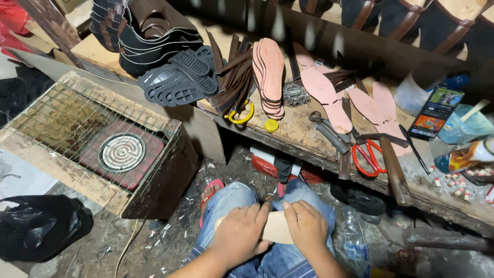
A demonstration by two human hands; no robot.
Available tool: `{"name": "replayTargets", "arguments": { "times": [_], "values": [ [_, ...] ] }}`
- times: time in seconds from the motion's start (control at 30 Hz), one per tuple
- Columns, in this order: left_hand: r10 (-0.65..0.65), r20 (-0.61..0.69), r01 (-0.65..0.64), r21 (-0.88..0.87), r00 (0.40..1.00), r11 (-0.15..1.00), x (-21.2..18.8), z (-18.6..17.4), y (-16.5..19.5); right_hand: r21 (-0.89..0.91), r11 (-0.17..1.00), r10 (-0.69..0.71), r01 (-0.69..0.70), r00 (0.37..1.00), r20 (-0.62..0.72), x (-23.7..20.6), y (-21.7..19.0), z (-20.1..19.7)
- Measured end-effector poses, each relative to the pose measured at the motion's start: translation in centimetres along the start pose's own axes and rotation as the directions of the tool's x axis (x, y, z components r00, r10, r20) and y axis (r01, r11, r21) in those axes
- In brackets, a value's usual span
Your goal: The person sits on the floor of a shoe workshop holding a black shoe upper. They use pincers to trim and shape a pink insole, warm it over a small charcoal stove, fit it into the shoe, and tap it with a hammer to seat it, then set the finished shoe on the shelf.
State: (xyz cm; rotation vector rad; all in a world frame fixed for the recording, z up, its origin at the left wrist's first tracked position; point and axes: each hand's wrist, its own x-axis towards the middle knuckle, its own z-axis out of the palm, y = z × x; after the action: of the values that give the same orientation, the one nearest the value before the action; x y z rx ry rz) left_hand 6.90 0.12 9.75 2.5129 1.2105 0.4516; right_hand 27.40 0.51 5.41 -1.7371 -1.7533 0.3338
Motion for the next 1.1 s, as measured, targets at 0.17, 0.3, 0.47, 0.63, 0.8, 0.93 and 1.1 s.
{"name": "replayTargets", "arguments": {
  "times": [0.17,0.3,0.47,0.63,0.8,0.93,1.1],
  "values": [
    [0.03,-0.119,-0.02,0.083,0.992,0.996,-1.5,1.6,-0.3,0.438,0.841,0.209,-0.317,0.938,0.279,2.9,1.1,0.5],
    [0.105,-0.278,-0.068,0.139,0.955,0.988,-2.6,2.4,-0.7,0.367,0.929,0.009,-0.034,0.998,0.069,9.3,0.8,0.8],
    [0.12,-0.28,-0.077,0.159,0.953,0.984,-2.8,3.6,-1.5,0.027,0.973,-0.226,0.229,0.969,-0.1,19.5,-3.5,1.8],
    [0.15,-0.265,-0.111,0.159,0.952,0.981,-2.9,5.0,-2.7,-0.212,0.977,-0.026,0.032,0.999,0.029,25.6,-7.1,3.4],
    [0.169,-0.355,-0.128,0.137,0.92,0.982,-3.5,6.5,-3.7,-0.268,0.957,0.153,-0.108,0.977,0.15,28.2,-8.7,3.9],
    [0.153,-0.269,-0.123,0.126,0.951,0.984,-3.6,6.2,-4.3,-0.211,0.974,-0.088,0.088,0.996,0.009,24.9,-8.2,3.1],
    [-0.244,-0.009,0.243,-0.034,0.97,0.969,-2.1,2.2,-4.3,0.454,0.849,0.106,-0.271,0.928,0.356,14.1,-1.2,1.8]
  ]
}}
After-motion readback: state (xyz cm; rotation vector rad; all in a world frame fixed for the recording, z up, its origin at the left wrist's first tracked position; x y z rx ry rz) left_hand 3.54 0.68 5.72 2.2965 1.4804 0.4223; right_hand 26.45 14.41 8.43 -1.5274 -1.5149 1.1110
